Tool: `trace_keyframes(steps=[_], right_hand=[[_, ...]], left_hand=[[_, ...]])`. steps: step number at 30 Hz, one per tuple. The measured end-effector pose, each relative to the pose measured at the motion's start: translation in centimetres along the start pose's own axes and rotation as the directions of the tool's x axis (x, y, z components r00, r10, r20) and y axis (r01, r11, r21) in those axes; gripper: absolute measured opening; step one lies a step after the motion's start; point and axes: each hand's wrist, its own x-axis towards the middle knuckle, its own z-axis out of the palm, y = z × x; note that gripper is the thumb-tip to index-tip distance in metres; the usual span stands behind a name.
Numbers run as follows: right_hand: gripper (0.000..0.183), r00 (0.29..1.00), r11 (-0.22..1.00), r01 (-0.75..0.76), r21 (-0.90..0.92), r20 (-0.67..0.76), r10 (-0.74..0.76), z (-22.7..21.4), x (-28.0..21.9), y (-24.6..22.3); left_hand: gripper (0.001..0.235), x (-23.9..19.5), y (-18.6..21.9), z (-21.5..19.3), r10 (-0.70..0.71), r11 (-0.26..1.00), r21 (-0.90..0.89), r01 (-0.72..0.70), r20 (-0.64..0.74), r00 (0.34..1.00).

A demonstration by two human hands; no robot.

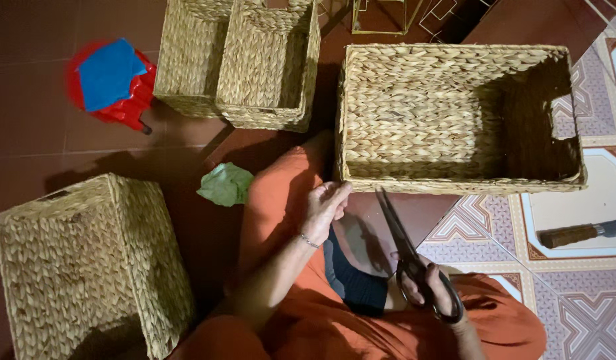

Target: The person uses shears to trim loose strands and edges of a rectangular woven basket. They rotate the basket to access different sides and continue cutting protruding fibers along the rim and corners.

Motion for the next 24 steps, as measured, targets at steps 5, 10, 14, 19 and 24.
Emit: trace_keyframes(steps=[5,10,14,19,24], right_hand=[[0.095,0.994,0.993,-0.106,-0.058,0.014,0.107,-1.2,0.4,1.0],[0.093,0.984,0.990,-0.121,-0.066,0.120,0.128,-2.4,2.0,1.1],[0.092,0.978,0.989,-0.126,-0.082,0.154,0.138,-2.9,3.5,0.9],[0.088,0.981,0.985,-0.091,-0.148,0.154,0.114,-3.5,4.3,0.3],[0.086,0.974,0.967,-0.091,-0.239,0.179,0.136,-4.4,4.9,-0.6]], left_hand=[[0.013,-0.1,-0.4,0.1,0.030,0.994,-0.103,-0.035,-0.051,0.998],[0.009,-0.3,-0.8,0.2,0.214,0.969,0.151,-0.195,-0.119,0.970],[0.006,0.5,-0.5,-0.3,0.492,0.776,0.465,-0.427,-0.021,0.871],[0.005,0.5,-0.3,-1.4,0.566,0.700,0.485,-0.524,0.070,0.821],[0.010,1.4,-0.5,-2.3,0.504,0.734,0.503,-0.457,0.048,0.862]])
